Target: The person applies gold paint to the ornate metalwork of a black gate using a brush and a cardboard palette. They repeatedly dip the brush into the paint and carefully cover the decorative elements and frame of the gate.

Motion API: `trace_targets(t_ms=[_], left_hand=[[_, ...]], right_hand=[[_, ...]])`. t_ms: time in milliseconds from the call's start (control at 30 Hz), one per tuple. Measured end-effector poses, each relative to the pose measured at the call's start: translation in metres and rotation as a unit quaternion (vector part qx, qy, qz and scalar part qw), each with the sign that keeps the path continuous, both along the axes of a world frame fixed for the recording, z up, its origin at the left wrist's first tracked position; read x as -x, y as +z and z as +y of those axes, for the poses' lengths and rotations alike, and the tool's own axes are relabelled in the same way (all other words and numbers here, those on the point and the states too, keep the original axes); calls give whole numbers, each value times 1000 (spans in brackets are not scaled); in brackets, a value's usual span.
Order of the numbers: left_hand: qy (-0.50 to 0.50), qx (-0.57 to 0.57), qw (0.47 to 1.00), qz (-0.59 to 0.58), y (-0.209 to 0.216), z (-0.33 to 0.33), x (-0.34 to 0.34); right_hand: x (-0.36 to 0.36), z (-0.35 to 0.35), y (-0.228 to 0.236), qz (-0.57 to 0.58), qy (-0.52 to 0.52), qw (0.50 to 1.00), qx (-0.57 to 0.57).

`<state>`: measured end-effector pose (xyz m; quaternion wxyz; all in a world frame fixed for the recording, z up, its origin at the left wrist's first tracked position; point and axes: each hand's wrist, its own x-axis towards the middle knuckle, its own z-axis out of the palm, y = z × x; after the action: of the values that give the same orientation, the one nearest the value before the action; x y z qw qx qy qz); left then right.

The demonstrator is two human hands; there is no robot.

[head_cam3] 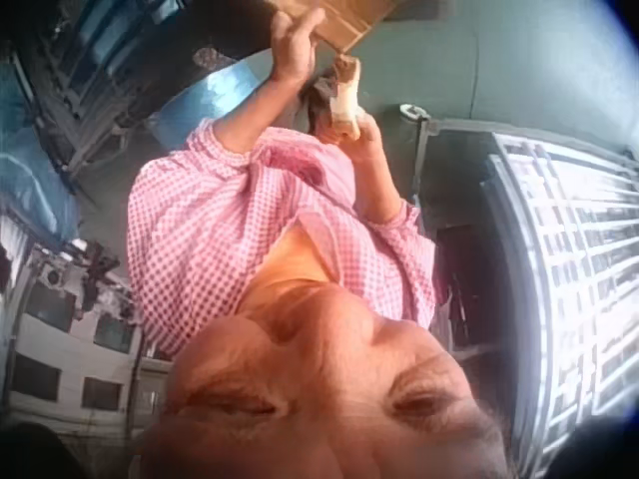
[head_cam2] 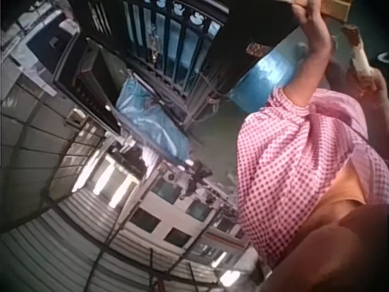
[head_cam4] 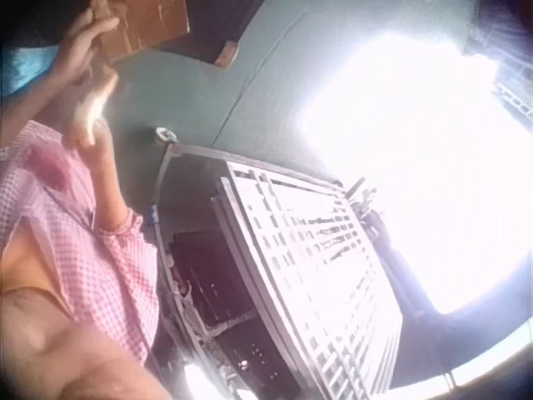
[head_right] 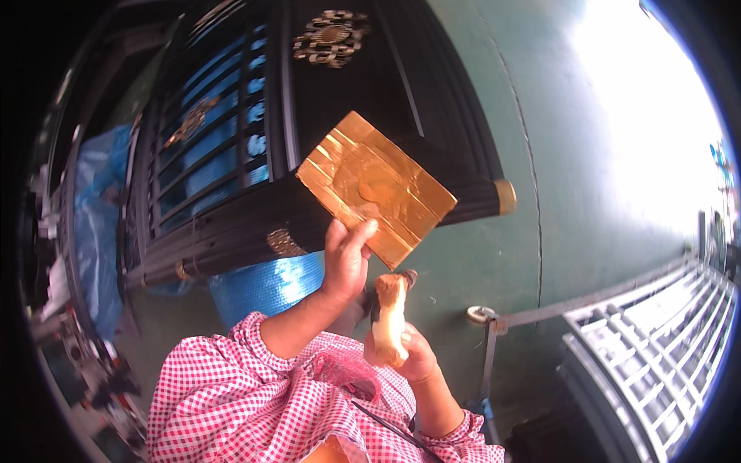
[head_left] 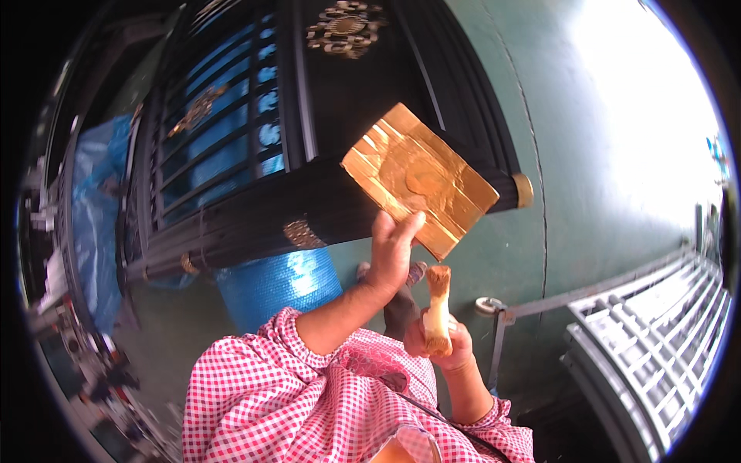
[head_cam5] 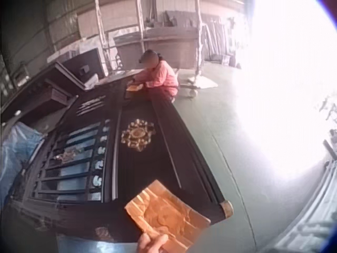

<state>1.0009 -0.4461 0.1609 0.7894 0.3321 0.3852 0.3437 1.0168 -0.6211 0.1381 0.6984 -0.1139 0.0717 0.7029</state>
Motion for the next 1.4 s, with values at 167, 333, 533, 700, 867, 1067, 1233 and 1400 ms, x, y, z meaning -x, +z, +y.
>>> trace_targets(t_ms=[167, 333, 533, 700, 867, 1067, 1233, 1400], left_hand=[[103, 39, 994, -19, 26, 8, 75], [232, -15, 970, -68, 42, 6, 182], [296, -519, 754, 273, 35, -16, 321], [446, -114, 888, 7, 80, -40, 397], [504, -201, 822, 173, 63, -72, 468], [607, -59, 790, 62, 87, -99, 495], [628, -52, 775, 56, 105, -101, 494], [737, -49, 674, 3, 84, -111, 530]], right_hand=[[31, 26, 11, 1, 160, 986, -46], [90, 71, 26, -63, 385, 915, -102], [195, 119, 42, -50, 544, 818, -181], [285, 109, 29, -10, 550, 819, -166], [350, 94, 29, 17, 611, 783, -117], [380, 103, 40, 13, 703, 697, -140], [384, 114, 52, -50, 735, 663, -135], [408, 115, 62, -330, 682, 629, -173]])
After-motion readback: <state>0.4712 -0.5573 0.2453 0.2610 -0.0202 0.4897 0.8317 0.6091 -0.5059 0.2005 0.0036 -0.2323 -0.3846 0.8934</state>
